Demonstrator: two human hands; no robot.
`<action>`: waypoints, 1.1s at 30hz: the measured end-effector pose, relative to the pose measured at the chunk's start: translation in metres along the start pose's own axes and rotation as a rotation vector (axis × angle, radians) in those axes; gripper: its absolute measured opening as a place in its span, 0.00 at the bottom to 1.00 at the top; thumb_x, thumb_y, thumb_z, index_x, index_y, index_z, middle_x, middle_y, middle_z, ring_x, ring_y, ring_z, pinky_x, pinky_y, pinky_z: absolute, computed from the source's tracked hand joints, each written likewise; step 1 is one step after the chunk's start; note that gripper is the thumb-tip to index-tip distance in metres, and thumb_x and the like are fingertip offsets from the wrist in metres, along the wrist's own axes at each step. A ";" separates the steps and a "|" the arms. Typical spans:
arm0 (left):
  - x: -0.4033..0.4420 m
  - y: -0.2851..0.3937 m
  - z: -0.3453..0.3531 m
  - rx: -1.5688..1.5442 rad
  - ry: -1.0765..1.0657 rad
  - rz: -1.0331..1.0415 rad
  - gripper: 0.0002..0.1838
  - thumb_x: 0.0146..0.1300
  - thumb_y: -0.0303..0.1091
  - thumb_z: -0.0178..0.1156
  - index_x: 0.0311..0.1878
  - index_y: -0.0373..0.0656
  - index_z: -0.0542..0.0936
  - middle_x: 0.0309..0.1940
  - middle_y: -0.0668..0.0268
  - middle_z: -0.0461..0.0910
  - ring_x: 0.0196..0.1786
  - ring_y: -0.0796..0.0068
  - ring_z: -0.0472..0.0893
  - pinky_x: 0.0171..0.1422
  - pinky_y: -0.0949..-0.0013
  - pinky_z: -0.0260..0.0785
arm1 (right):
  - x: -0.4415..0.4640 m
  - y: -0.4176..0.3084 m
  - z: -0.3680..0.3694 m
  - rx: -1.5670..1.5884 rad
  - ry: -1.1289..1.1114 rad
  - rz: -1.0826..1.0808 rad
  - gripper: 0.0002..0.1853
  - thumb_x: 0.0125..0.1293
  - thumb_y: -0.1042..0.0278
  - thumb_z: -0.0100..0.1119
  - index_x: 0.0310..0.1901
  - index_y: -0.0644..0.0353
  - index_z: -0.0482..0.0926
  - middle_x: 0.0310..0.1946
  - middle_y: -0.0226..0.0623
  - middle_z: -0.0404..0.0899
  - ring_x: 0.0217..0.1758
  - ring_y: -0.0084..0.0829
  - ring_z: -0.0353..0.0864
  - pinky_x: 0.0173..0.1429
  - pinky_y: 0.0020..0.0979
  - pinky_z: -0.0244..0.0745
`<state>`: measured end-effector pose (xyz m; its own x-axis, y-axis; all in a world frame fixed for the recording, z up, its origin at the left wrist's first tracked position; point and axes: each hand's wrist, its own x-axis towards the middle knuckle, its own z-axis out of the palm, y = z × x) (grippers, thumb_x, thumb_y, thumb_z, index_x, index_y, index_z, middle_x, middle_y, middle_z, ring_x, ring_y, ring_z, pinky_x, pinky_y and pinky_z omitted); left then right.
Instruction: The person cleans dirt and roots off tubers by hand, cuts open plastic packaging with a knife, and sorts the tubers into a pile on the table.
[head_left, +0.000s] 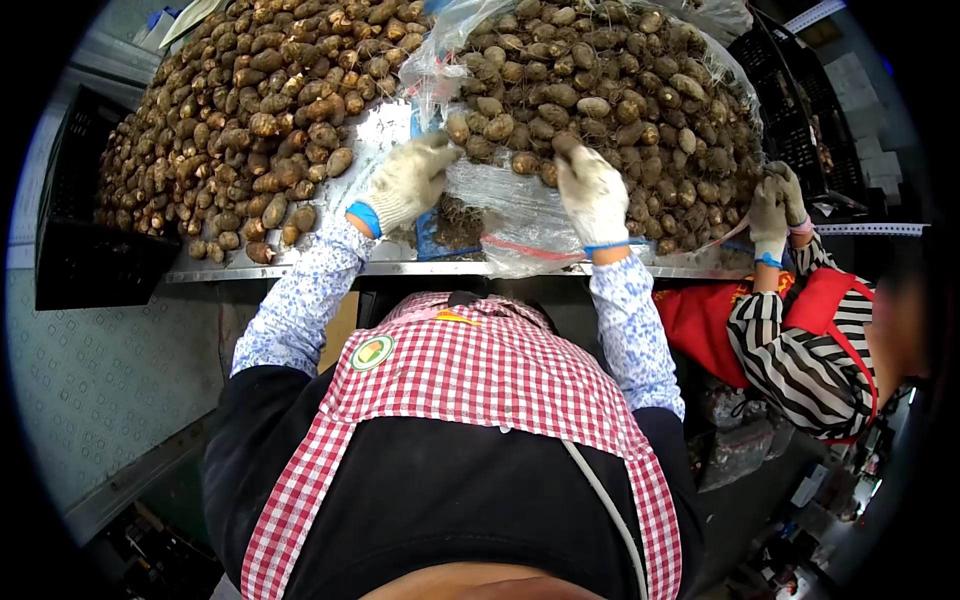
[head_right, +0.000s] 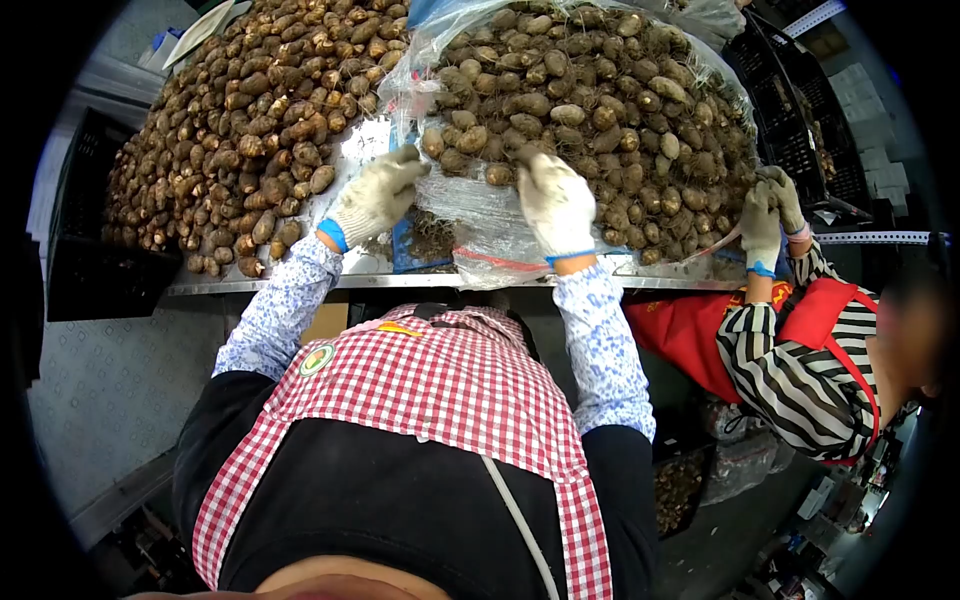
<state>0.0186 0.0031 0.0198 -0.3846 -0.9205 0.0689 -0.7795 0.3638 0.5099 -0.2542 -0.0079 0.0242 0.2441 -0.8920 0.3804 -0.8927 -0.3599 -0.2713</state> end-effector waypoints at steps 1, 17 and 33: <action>0.005 0.002 -0.005 -0.121 0.117 -0.009 0.22 0.61 0.20 0.54 0.59 0.37 0.78 0.53 0.53 0.78 0.51 0.55 0.82 0.56 0.60 0.78 | 0.010 -0.006 0.006 -0.119 -0.099 0.006 0.10 0.67 0.58 0.61 0.42 0.55 0.81 0.31 0.38 0.84 0.29 0.35 0.84 0.31 0.35 0.80; 0.030 0.017 0.078 -1.433 -0.216 -0.409 0.18 0.77 0.44 0.44 0.53 0.41 0.77 0.40 0.67 0.79 0.33 0.77 0.78 0.38 0.72 0.75 | -0.006 -0.031 0.032 0.529 -0.090 0.223 0.22 0.57 0.69 0.73 0.52 0.65 0.78 0.47 0.46 0.81 0.52 0.40 0.80 0.57 0.37 0.76; 0.034 0.017 0.093 -2.317 -0.281 -0.481 0.19 0.79 0.42 0.41 0.57 0.37 0.72 0.41 0.64 0.74 0.37 0.68 0.77 0.37 0.66 0.76 | -0.033 -0.012 0.033 0.560 -0.010 0.484 0.14 0.66 0.64 0.66 0.45 0.64 0.77 0.40 0.45 0.84 0.41 0.37 0.83 0.46 0.34 0.78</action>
<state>-0.0539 -0.0085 -0.0485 -0.6018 -0.7525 -0.2676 0.7281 -0.6546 0.2032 -0.2391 0.0169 -0.0146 -0.1222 -0.9879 0.0959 -0.5753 -0.0083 -0.8179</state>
